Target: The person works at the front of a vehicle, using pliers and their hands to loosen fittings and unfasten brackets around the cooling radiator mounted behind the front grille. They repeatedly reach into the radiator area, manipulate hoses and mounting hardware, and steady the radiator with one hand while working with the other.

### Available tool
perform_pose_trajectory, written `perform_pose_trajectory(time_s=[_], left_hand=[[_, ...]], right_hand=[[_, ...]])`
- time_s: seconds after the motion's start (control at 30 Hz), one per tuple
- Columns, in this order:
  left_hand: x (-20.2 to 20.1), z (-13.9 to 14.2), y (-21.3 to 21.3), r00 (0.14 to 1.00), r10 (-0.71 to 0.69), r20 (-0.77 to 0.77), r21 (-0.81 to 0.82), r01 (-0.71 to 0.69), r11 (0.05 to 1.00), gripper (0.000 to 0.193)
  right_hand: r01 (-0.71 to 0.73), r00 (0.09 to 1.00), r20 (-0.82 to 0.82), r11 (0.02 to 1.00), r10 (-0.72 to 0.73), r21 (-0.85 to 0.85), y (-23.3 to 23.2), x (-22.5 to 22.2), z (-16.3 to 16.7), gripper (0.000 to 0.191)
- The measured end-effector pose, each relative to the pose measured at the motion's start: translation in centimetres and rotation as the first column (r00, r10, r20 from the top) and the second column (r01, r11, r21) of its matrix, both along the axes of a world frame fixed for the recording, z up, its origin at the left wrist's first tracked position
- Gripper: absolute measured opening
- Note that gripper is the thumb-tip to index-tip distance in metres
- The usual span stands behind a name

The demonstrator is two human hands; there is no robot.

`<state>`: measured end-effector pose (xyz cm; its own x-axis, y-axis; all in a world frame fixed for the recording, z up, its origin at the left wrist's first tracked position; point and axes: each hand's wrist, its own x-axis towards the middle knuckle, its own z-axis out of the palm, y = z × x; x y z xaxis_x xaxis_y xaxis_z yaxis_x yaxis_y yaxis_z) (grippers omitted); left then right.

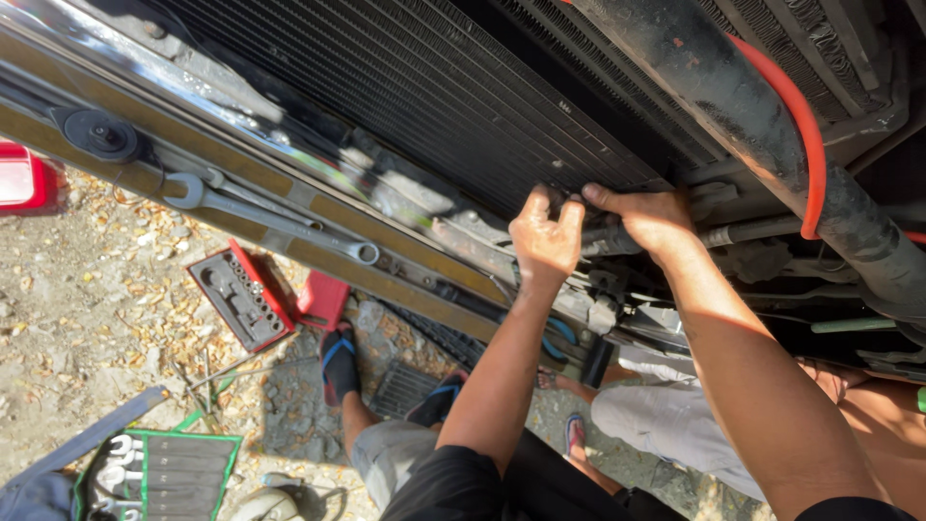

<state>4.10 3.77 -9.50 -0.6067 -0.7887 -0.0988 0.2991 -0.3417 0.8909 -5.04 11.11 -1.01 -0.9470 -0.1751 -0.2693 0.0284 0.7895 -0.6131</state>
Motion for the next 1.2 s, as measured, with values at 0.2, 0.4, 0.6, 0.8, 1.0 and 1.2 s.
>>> perform_pose_trajectory(time_s=[0.2, 0.4, 0.6, 0.8, 1.0, 1.2], left_hand=[[-0.1, -0.7, 0.2, 0.999, -0.019, -0.037, 0.031, 0.021, 0.999, 0.021], [-0.6, -1.4, -0.2, 0.995, -0.083, -0.050, 0.026, 0.085, 0.996, 0.022], [-0.9, -1.8, -1.2, 0.985, -0.171, -0.024, 0.034, 0.172, 0.985, 0.025], [-0.9, -1.5, -1.8, 0.980, -0.197, 0.017, -0.043, 0.197, 0.979, 0.026], [-1.4, -2.4, -2.0, 0.961, -0.272, 0.049, -0.053, 0.274, 0.960, 0.027], [-1.6, -4.0, -0.4, 0.950, -0.268, -0.159, 0.014, 0.273, 0.962, 0.026]], right_hand=[[-0.039, 0.998, -0.045, 0.999, 0.038, -0.024, 0.6, 0.4, 0.0, 0.047], [-0.023, 0.996, -0.085, 0.997, 0.017, -0.070, 0.3, 0.4, -0.3, 0.047], [-0.138, 0.982, -0.117, 0.984, 0.151, 0.114, 1.4, 0.4, 0.3, 0.052], [-0.148, 0.983, -0.066, 0.958, 0.169, 0.245, 1.7, -0.2, 0.7, 0.048], [-0.081, 0.994, -0.049, 0.964, 0.096, 0.253, 0.9, 0.0, 0.7, 0.050], [-0.068, 0.996, -0.034, 0.957, 0.081, 0.283, 0.5, 0.3, 1.1, 0.055]])
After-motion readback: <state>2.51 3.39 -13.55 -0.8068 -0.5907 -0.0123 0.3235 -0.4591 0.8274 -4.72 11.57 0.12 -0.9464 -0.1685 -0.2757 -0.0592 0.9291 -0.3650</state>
